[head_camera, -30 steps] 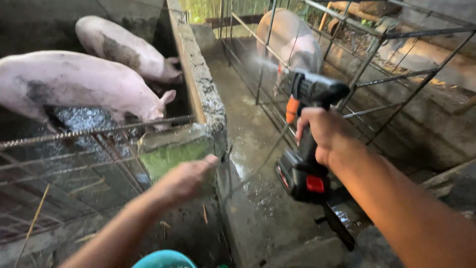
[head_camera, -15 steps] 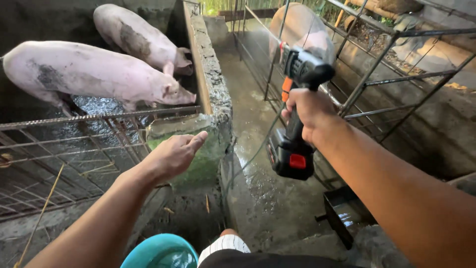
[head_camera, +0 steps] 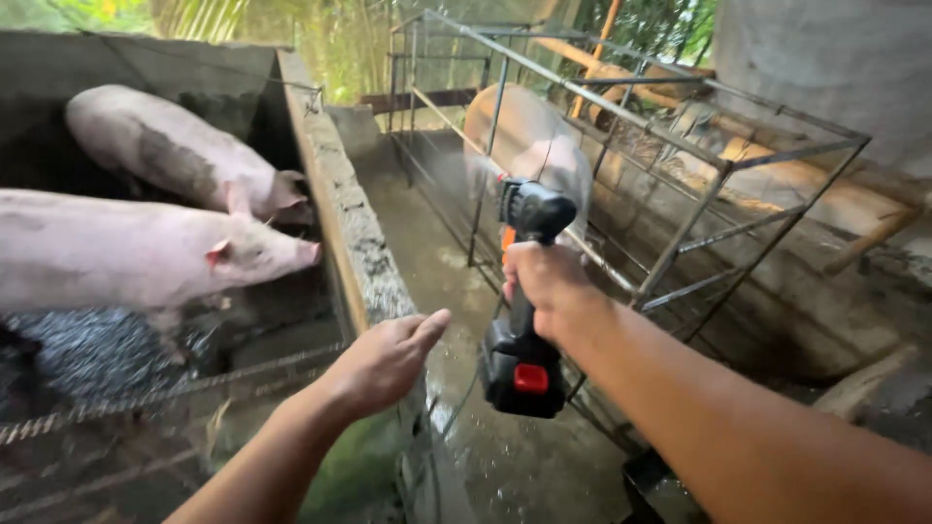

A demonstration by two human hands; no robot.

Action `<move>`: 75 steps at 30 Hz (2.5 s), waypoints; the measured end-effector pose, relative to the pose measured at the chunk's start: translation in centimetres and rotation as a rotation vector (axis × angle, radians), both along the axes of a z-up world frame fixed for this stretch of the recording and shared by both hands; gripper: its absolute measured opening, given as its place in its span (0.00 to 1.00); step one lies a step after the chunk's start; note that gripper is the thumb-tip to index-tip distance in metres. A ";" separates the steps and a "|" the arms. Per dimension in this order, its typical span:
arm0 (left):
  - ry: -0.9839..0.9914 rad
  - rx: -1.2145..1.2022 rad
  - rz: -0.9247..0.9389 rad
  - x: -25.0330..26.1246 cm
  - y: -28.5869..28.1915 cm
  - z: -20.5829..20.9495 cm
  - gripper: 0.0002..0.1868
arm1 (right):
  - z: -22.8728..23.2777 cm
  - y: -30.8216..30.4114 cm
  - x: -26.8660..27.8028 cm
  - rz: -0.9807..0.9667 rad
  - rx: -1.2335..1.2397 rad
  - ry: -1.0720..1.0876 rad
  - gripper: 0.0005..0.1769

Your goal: Use a cordless high-pressure water sprayer to wash pigs in an outdoor pen.

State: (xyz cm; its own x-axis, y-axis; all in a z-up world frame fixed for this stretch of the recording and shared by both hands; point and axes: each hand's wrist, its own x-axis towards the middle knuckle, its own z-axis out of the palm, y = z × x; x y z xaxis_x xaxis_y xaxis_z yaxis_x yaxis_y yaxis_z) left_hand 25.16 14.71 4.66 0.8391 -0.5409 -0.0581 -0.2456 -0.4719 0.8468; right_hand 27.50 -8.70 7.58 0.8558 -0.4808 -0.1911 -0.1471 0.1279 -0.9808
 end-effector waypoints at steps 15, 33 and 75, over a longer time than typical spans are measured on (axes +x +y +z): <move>-0.157 -0.049 -0.187 11.6 -4.1 0.3 0.31 | 0.5 3.1 10.4 -0.025 -0.514 0.320 0.08; -0.150 0.042 -0.088 14.2 -1.2 -1.9 0.36 | -1.6 2.6 13.5 0.009 -0.211 0.165 0.03; -0.025 0.084 -0.036 11.3 2.2 2.3 0.36 | 10.6 -9.6 24.3 0.087 0.003 0.187 0.04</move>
